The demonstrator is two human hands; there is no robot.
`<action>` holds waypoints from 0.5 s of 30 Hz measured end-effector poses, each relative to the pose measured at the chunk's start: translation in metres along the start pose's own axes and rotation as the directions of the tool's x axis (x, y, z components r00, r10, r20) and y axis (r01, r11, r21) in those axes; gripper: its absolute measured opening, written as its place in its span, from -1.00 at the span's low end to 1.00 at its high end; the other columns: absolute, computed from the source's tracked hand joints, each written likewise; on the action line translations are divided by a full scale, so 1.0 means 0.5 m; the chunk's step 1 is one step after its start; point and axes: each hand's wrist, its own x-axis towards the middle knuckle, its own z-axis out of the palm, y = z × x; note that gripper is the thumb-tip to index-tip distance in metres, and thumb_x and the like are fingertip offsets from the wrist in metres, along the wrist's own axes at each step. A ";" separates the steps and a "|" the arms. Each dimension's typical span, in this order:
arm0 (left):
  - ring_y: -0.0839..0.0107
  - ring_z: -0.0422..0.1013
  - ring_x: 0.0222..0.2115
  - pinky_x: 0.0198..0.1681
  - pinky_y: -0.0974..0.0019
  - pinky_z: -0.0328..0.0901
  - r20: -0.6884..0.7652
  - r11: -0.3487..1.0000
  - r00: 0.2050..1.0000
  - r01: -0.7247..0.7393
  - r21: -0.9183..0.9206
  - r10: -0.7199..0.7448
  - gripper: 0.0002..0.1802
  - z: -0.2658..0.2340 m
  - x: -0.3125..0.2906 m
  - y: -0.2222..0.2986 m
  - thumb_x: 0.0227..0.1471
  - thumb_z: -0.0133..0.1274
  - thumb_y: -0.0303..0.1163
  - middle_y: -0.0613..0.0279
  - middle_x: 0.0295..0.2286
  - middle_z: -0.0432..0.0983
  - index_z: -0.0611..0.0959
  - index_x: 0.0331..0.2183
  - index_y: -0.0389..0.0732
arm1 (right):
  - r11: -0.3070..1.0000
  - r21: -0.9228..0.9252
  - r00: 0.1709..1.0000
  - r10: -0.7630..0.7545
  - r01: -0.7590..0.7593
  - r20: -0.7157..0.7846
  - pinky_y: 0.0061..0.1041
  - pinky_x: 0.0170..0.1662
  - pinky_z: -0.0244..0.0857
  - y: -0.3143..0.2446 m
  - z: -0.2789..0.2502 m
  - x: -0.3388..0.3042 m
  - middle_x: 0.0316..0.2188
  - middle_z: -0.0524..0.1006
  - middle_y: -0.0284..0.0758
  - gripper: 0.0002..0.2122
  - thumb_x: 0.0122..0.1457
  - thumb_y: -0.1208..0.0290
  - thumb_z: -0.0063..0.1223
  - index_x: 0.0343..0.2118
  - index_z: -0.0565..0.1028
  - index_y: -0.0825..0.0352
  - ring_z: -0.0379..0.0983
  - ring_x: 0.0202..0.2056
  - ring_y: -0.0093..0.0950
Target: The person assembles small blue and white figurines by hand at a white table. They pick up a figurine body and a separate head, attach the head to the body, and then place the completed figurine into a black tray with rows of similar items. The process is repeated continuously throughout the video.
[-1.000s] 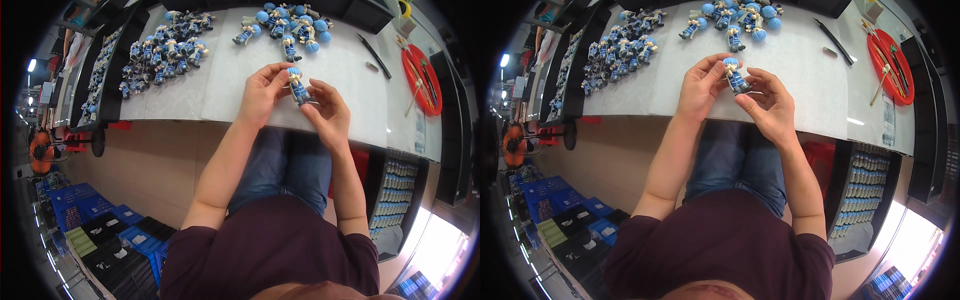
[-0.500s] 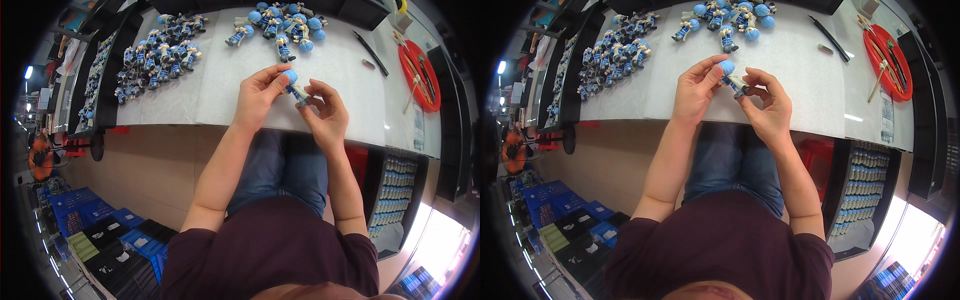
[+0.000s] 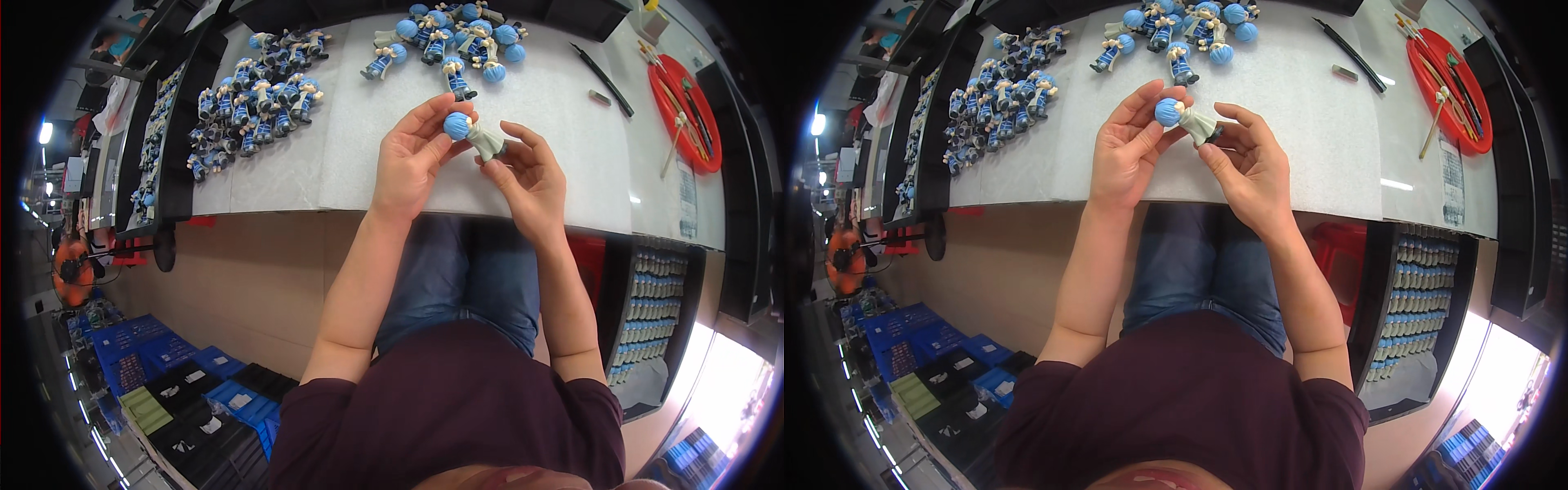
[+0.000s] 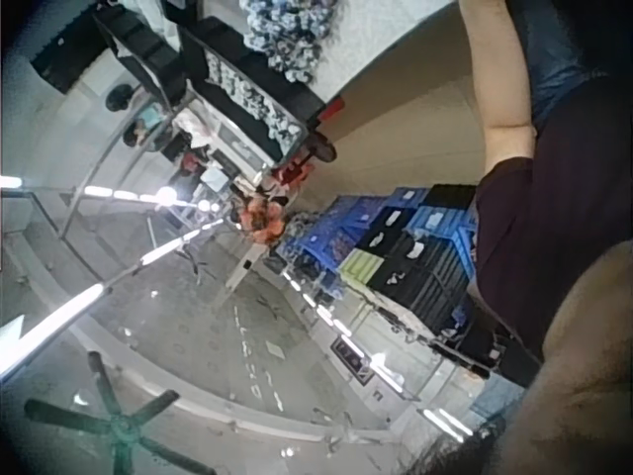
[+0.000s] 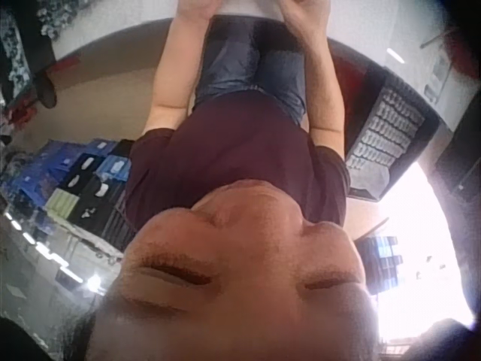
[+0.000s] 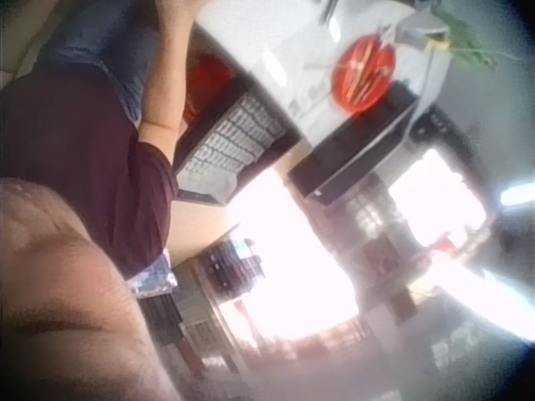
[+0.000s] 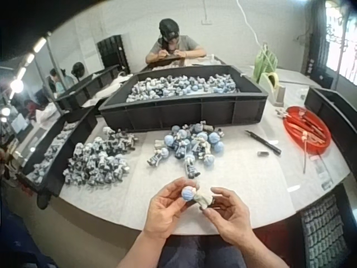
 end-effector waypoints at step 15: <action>0.25 0.27 -0.07 -0.02 0.25 0.21 0.049 0.999 0.999 -0.015 0.041 0.013 -0.58 -0.013 -0.012 0.007 -0.08 -0.13 -0.68 -0.02 -0.14 0.35 0.38 -0.09 -0.31 | 0.997 -0.063 0.998 -0.042 0.038 -0.054 -0.58 -0.18 0.31 -0.001 0.018 -0.005 -0.32 0.45 -0.25 -0.73 -0.01 0.57 0.06 -0.21 0.38 0.46 0.40 -0.27 -0.52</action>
